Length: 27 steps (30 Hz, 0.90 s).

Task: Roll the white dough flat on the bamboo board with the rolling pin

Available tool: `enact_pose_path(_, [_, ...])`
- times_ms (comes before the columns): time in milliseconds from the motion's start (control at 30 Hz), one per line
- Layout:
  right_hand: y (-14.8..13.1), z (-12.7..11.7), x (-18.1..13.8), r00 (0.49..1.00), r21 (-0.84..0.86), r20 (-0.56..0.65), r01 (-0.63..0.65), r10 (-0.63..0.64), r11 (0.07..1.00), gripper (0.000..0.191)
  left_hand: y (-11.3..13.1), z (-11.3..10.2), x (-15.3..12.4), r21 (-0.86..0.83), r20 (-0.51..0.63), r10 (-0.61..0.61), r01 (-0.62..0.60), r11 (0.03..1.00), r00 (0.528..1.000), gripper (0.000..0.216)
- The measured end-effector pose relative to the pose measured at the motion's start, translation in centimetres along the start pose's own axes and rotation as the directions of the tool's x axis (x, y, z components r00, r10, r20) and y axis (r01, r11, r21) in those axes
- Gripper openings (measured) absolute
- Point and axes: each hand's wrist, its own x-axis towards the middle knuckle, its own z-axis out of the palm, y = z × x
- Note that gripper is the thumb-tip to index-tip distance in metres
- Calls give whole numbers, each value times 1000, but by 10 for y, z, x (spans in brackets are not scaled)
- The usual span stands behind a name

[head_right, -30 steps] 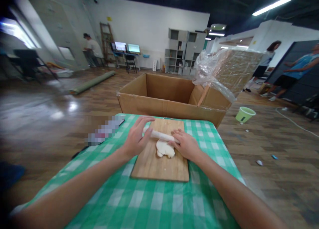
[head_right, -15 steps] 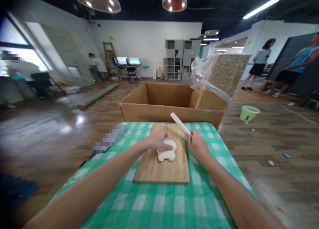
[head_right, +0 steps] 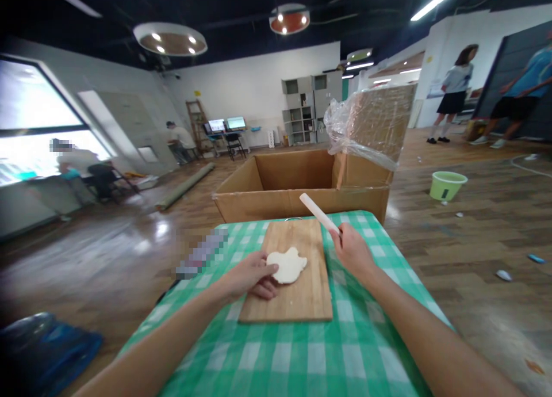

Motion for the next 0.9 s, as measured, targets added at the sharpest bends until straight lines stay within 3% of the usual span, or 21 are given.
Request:
enact_pose_path(33, [-3,-1,-1,1000,6,6,2,-2,1000,41,-5,-2,-8,29,37,-36,35,999,999,35])
enact_pose_path(100, [-10,-5,-4,999,14,37,3,-3,1000,42,-10,-9,-20,163,-14,-38,39,986,999,29])
enact_pose_path(200, [-32,-14,-12,988,13,145,55,-56,998,41,-8,-25,-27,323,-182,158,-93,942,971,27])
enact_pose_path(267, [-51,-21,-21,955,-8,266,135,-128,991,40,-4,-35,-27,420,-287,373,-235,877,882,31])
enact_pose_path(333, [-71,-26,-33,912,-52,377,197,-163,979,37,1,-40,-23,530,-371,573,-340,777,730,31])
enact_pose_path(400, [-88,-27,-46,869,-145,470,253,-159,956,36,7,-39,-17,624,-366,710,-407,667,602,27])
enact_pose_path(433, [-95,-27,-52,849,-194,506,281,-150,940,35,9,-36,-13,658,-322,756,-440,612,570,26])
enact_pose_path(500, [-105,-25,-61,830,-282,543,321,-125,904,35,12,-26,-3,711,-178,811,-498,497,557,28])
enact_pose_path(667, [-115,-20,-68,858,-396,498,352,-123,848,41,10,1,24,827,168,775,-515,225,609,40])
enact_pose_path(800, [-108,-16,-53,889,-399,430,345,-159,850,49,9,5,38,864,310,723,-501,56,617,43])
enact_pose_path(900, [-96,-11,-38,885,-360,440,329,-152,873,54,12,1,50,857,347,699,-515,35,625,42])
